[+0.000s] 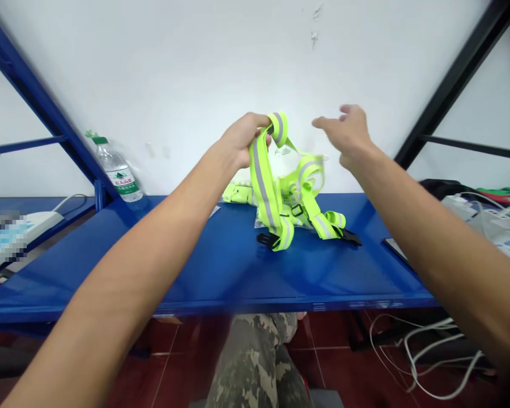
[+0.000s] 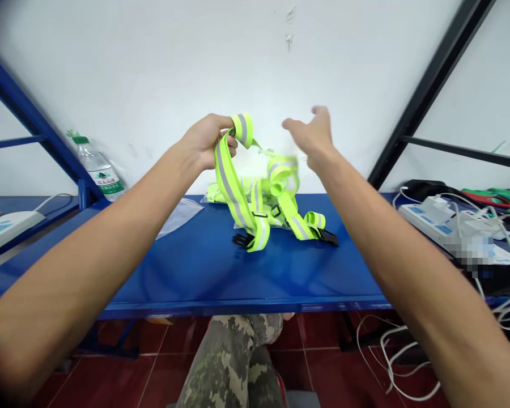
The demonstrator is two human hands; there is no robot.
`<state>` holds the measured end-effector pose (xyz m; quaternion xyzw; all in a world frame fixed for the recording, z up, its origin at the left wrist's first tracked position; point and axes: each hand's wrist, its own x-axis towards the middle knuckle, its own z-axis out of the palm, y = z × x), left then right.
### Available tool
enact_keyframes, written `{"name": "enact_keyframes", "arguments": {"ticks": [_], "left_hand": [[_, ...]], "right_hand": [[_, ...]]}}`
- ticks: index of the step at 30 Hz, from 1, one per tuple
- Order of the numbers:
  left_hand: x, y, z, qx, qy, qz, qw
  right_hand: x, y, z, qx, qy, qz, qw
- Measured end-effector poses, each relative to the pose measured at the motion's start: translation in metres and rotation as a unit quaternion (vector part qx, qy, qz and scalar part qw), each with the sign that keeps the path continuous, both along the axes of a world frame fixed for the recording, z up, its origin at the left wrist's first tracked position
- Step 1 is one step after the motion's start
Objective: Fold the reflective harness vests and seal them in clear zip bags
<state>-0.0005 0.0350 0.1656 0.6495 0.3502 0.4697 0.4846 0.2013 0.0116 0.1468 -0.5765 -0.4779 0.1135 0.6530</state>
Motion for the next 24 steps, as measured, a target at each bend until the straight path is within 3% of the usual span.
{"name": "enact_keyframes", "arguments": {"ticks": [1,3,5,7,9,11,13,15,17,20,22,23,24], "left_hand": [[0.003,-0.002,0.007,-0.030,-0.005,0.007,1.000],[0.007,-0.008,0.021,-0.098,-0.043,0.006,0.994],[0.006,-0.017,0.034,-0.164,-0.095,-0.023,0.982],[-0.004,-0.025,0.044,-0.176,-0.117,-0.069,0.975],[-0.022,-0.030,0.050,-0.119,-0.098,-0.115,0.981],[-0.044,-0.029,0.053,-0.050,-0.063,-0.149,0.986],[-0.066,-0.023,0.051,-0.021,-0.009,-0.143,0.989],[-0.084,-0.014,0.047,-0.015,0.065,-0.096,0.993],[-0.094,-0.004,0.039,0.006,0.149,-0.020,0.989],[-0.096,0.006,0.024,0.148,0.241,0.149,0.948],[-0.092,0.010,0.015,0.247,0.228,0.260,0.905],[-0.089,0.012,0.013,0.264,0.195,0.297,0.897],[-0.087,0.014,0.012,0.241,0.157,0.309,0.907]], "right_hand": [[-0.014,-0.012,-0.001,0.000,-0.022,0.067,0.998],[-0.041,-0.035,-0.002,-0.030,-0.093,0.246,0.964],[-0.058,-0.049,-0.004,-0.041,-0.138,0.313,0.939],[-0.061,-0.049,-0.006,-0.077,-0.170,0.324,0.927],[-0.047,-0.039,-0.007,-0.142,-0.207,0.313,0.916],[-0.025,-0.024,-0.007,-0.193,-0.250,0.278,0.907],[0.000,-0.014,-0.005,-0.189,-0.267,0.227,0.917],[0.019,-0.011,-0.002,-0.181,-0.227,0.230,0.929],[0.032,-0.014,0.001,-0.180,-0.141,0.306,0.924],[0.039,-0.019,0.005,-0.158,-0.028,0.413,0.896],[0.040,-0.020,0.006,-0.143,0.001,0.426,0.893],[0.040,-0.020,0.006,-0.147,0.002,0.430,0.891],[0.040,-0.019,0.006,-0.159,-0.008,0.433,0.887]]}}
